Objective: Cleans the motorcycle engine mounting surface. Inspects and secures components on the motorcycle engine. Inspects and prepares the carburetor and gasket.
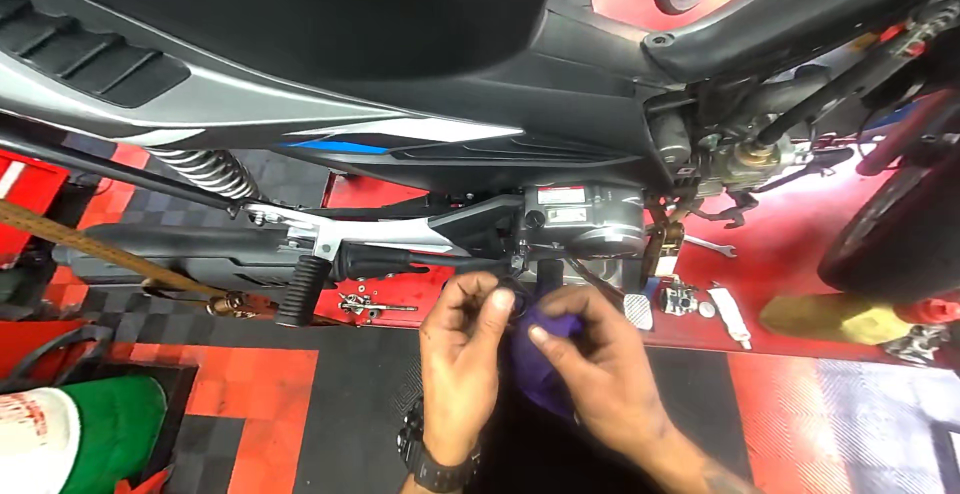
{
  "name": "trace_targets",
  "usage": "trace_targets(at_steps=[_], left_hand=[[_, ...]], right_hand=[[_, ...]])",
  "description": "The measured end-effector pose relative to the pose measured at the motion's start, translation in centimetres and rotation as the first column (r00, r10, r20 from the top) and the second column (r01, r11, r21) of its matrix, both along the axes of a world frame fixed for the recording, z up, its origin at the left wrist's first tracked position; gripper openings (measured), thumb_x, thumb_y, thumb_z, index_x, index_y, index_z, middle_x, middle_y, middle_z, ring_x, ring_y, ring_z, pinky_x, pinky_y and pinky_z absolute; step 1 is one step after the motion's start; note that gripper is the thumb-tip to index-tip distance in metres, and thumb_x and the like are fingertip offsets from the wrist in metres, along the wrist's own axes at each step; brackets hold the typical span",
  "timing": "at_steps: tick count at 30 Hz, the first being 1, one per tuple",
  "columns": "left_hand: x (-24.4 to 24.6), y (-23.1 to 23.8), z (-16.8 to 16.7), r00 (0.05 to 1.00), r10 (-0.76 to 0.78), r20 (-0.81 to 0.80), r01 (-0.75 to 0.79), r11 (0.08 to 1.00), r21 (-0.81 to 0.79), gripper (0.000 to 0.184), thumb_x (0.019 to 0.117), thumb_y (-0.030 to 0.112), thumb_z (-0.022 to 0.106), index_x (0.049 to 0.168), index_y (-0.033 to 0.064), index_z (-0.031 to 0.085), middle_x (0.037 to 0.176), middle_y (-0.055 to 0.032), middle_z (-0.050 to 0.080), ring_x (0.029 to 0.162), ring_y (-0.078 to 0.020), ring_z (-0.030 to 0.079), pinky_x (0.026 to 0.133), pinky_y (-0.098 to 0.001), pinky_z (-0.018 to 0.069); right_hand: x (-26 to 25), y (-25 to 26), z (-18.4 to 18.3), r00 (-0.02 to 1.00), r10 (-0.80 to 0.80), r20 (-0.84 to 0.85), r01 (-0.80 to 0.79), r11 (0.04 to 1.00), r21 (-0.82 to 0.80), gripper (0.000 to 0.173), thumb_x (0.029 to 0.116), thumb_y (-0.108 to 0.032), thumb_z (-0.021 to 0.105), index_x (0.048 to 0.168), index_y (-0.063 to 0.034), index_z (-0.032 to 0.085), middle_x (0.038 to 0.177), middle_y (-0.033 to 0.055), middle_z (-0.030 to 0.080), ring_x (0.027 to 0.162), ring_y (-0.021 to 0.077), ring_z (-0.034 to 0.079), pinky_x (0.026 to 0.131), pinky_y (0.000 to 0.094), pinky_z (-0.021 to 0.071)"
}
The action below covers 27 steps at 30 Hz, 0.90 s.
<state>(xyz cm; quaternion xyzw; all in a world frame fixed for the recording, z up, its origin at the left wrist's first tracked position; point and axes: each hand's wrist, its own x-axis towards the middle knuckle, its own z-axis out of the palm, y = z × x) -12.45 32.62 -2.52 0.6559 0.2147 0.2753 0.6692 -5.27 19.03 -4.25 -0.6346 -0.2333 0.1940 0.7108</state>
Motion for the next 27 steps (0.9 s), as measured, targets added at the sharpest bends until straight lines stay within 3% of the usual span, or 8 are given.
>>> trace_targets(at_steps=[8,11,15,24,27], left_hand=[[0.1,0.1,0.8,0.997,-0.068,-0.043,0.071,0.995,0.077,0.01,0.0975,0.014,0.067,0.104,0.0067,0.07,0.084,-0.0049,0.067,0.071,-0.0136,0.065,0.063,-0.0257,0.0577],[0.4,0.2,0.7,0.998,-0.057,-0.03,0.058,0.998,0.028,0.011,0.0986,0.015,0.066,0.105,0.0064,0.069,0.085,-0.0059,0.067,0.073,-0.0144,0.065,0.066,-0.0267,0.0579],[0.3,0.0,0.4,0.996,-0.07,-0.059,0.072,0.997,0.037,0.011,0.0983,0.015,0.066,0.104,0.0069,0.07,0.083,-0.0055,0.067,0.071,-0.0144,0.064,0.063,-0.0266,0.0571],[0.5,0.4,1.0,0.999,-0.052,-0.012,0.052,0.997,-0.053,0.013,0.1005,0.016,0.063,0.107,0.0063,0.069,0.087,-0.006,0.066,0.074,-0.0133,0.064,0.067,-0.0263,0.0575],[0.7,0.8,1.5,0.999,-0.012,0.045,0.017,0.995,-0.102,0.014,0.1023,0.015,0.061,0.109,0.005,0.068,0.09,-0.008,0.068,0.074,-0.0143,0.066,0.068,-0.0272,0.0596]], right_hand=[[1.5,0.9,1.2,0.956,-0.099,0.275,0.1,0.995,0.011,0.013,0.0919,-0.006,0.07,0.105,-0.0069,0.068,0.099,0.0026,0.066,0.081,0.0119,0.066,0.064,0.0268,0.0605],[0.6,0.7,0.3,0.951,-0.117,0.287,0.127,0.992,-0.016,0.012,0.093,-0.008,0.069,0.104,-0.0096,0.067,0.099,0.001,0.065,0.079,0.0105,0.065,0.063,0.026,0.0598],[1.6,1.0,0.8,0.928,-0.131,0.348,0.139,0.99,0.002,0.012,0.0914,-0.006,0.07,0.103,-0.0053,0.068,0.098,0.003,0.065,0.08,0.0107,0.066,0.064,0.0257,0.0601],[1.0,1.6,1.3,0.946,-0.152,0.285,0.145,0.988,0.047,0.012,0.0921,-0.003,0.069,0.103,-0.0049,0.064,0.098,0.0041,0.064,0.081,0.0115,0.066,0.065,0.0259,0.0605],[-0.7,1.3,-0.2,0.963,-0.105,0.249,0.102,0.994,0.023,0.01,0.0937,-0.007,0.07,0.101,-0.0083,0.063,0.098,0.0026,0.064,0.084,0.0123,0.066,0.068,0.0284,0.0609]])
